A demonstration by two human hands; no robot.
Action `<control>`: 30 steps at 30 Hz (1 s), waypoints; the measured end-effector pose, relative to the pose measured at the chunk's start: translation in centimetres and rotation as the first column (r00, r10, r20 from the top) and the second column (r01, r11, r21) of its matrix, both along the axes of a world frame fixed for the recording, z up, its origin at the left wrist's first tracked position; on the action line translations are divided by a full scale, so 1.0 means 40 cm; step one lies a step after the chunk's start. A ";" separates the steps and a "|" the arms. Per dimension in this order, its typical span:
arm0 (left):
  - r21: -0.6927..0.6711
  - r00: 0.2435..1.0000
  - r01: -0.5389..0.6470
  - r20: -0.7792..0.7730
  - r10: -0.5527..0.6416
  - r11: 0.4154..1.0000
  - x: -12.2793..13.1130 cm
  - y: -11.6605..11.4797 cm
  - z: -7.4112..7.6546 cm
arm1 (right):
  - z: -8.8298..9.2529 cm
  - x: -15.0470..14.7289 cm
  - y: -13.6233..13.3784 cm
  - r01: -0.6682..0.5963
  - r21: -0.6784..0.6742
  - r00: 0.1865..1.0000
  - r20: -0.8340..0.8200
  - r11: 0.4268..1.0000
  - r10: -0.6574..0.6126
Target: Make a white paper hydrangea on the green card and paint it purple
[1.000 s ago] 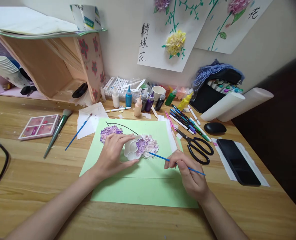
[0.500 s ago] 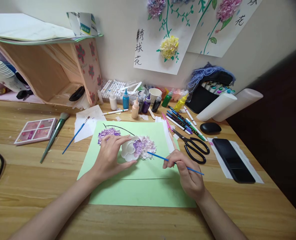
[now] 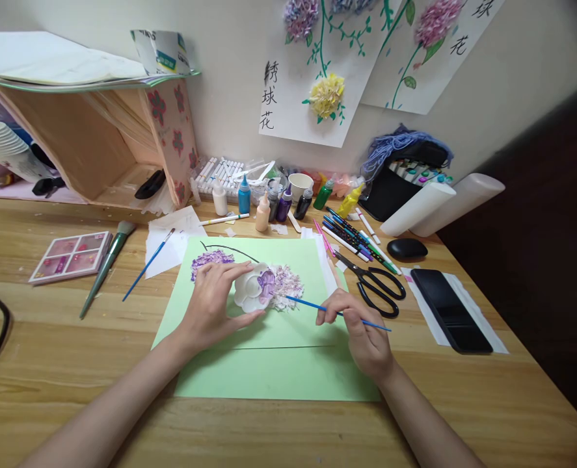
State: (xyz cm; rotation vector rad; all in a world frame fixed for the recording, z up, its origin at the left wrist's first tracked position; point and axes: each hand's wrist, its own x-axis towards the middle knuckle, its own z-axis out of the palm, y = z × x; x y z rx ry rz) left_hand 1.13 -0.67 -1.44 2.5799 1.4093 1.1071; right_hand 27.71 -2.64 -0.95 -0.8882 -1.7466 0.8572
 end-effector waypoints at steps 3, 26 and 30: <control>-0.003 1.000 -0.005 0.001 0.005 1.000 0.000 0.000 -0.001 | 0.000 0.000 0.000 0.013 -0.003 1.000 0.002 1.000 -0.013; 0.015 1.000 -0.007 -0.016 0.007 1.000 -0.008 0.009 -0.008 | -0.007 0.031 0.065 0.409 -0.216 0.858 -0.239 0.887 -0.454; 0.021 1.000 0.003 -0.014 -0.002 1.000 -0.006 0.011 -0.010 | -0.007 0.033 0.069 0.347 -0.256 0.886 -0.228 0.902 -0.405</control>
